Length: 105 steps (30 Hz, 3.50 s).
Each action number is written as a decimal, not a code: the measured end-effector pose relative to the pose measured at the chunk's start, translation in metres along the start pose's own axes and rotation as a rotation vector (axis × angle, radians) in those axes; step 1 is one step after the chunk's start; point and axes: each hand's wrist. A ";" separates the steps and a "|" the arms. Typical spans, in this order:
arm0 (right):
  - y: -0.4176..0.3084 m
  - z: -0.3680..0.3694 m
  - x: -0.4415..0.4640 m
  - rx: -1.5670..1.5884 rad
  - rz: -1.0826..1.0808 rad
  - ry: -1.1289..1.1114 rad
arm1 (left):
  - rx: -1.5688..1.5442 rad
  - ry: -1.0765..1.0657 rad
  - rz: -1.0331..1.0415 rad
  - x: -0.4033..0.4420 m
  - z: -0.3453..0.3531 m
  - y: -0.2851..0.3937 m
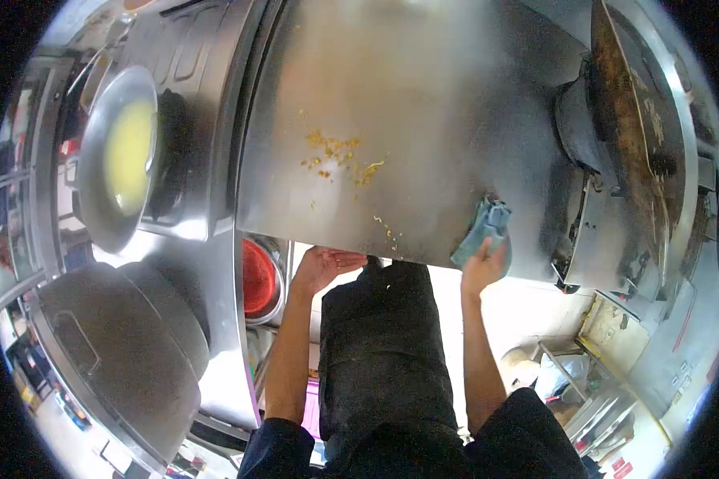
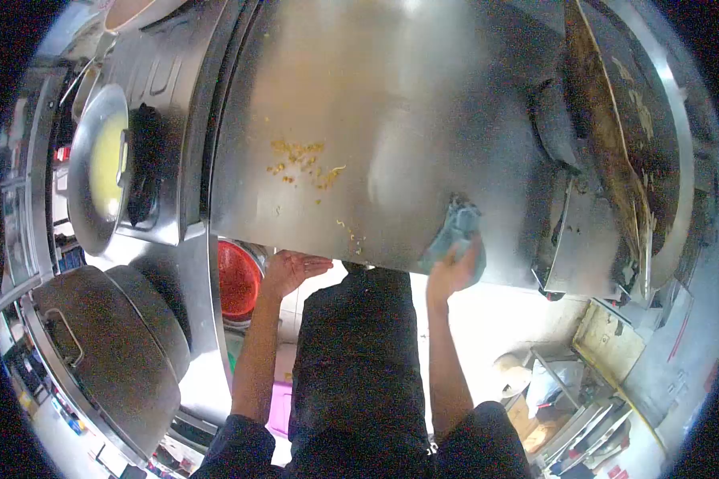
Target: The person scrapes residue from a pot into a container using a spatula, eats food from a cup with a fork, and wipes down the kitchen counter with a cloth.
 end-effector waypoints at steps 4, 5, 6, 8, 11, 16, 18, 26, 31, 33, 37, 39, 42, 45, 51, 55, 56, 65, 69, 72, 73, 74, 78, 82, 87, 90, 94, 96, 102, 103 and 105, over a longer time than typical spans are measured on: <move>-0.051 0.039 -0.030 -0.052 -0.072 0.112 | 0.009 0.127 0.040 0.006 0.018 -0.007; -0.069 0.044 -0.035 -0.016 -0.091 0.087 | 0.004 0.131 0.045 0.007 0.014 -0.008; -0.086 0.051 -0.045 0.009 -0.095 0.031 | 0.032 0.099 0.033 0.011 0.009 -0.008; -0.115 0.059 -0.058 0.115 -0.111 -0.074 | 0.052 0.064 0.030 0.016 0.001 -0.009; -0.141 0.067 -0.073 0.282 -0.151 -0.150 | -0.072 0.070 0.069 0.019 -0.028 -0.006; -0.141 0.055 -0.088 0.522 -0.149 -0.321 | -0.342 -0.151 -0.008 0.010 -0.045 -0.002; -0.136 0.030 -0.060 0.569 -0.024 -0.496 | -0.115 0.028 0.094 0.002 -0.009 0.003; -0.045 0.077 0.075 0.215 -0.285 -0.067 | 0.049 0.034 -0.009 0.009 -0.019 0.006; -0.095 0.114 0.109 0.253 -0.511 -0.297 | 0.043 0.049 0.030 0.003 -0.008 0.012; -0.102 0.118 0.106 0.299 -0.583 -0.353 | 0.016 -0.001 0.003 0.005 -0.013 0.017; -0.115 0.112 0.079 0.391 -0.723 -0.533 | 0.070 0.022 -0.011 0.007 -0.019 0.015; -0.115 0.111 0.059 0.416 -0.777 -0.561 | 0.037 0.018 0.009 0.004 -0.015 0.014; -0.124 0.097 0.034 0.462 -0.834 -0.633 | -0.030 0.005 0.010 -0.003 -0.020 0.017; -0.131 0.088 0.011 0.482 -0.859 -0.705 | -0.138 0.051 -0.061 -0.012 -0.023 0.025; -0.140 0.084 -0.030 0.558 -0.872 -0.715 | -0.217 -0.192 0.082 -0.012 -0.055 0.015; -0.146 0.071 -0.034 0.649 -0.748 -0.829 | -0.223 -0.204 0.112 -0.013 -0.063 0.014; -0.148 0.065 -0.029 0.710 -0.501 -0.839 | -0.305 -0.264 -0.004 -0.019 -0.055 0.019; -0.099 0.148 0.176 0.378 -0.332 -0.299 | 0.072 0.057 0.048 -0.017 -0.034 0.035; -0.150 0.199 0.205 0.243 -0.681 -0.245 | -0.054 0.081 0.031 -0.018 -0.032 0.034; -0.170 0.213 0.195 0.359 -0.850 -0.358 | 0.054 0.144 0.027 -0.018 -0.029 0.038; -0.176 0.217 0.188 0.413 -0.891 -0.458 | 0.066 0.114 0.027 -0.018 -0.031 0.038; -0.181 0.217 0.178 0.416 -0.890 -0.466 | 0.079 0.086 0.028 -0.019 -0.032 0.037; -0.189 0.199 0.116 0.546 -1.091 -0.677 | -0.043 0.076 0.026 -0.021 -0.033 0.037; -0.193 0.172 0.061 0.648 -1.159 -0.724 | 0.086 0.089 -0.004 -0.024 -0.035 0.041; -0.192 0.144 0.013 0.656 -1.206 -0.819 | 0.234 0.016 0.078 -0.034 -0.040 0.039; -0.186 0.134 -0.006 0.690 -1.206 -0.896 | 0.012 -0.068 0.261 -0.041 -0.040 0.037; -0.179 0.120 -0.020 0.785 -1.045 -0.993 | -0.173 -0.185 0.233 -0.028 -0.108 0.030; -0.180 0.107 -0.017 0.847 -0.695 -1.048 | -0.137 -0.167 0.218 -0.032 -0.089 0.033; -0.143 0.073 0.109 0.578 0.128 -0.547 | -0.101 -0.060 0.115 -0.029 -0.068 0.043; -0.131 0.080 0.138 0.730 0.116 -0.427 | -0.090 -0.067 0.116 -0.028 -0.066 0.043; -0.101 0.104 0.188 0.748 -0.027 -0.278 | 0.002 0.017 0.152 -0.030 -0.061 0.043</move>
Point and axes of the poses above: each hand's wrist, its own x-axis towards the middle knuckle, its own z-axis out of the palm, y = z × x, and after that the axes turned 15 degrees about -z, right-handed
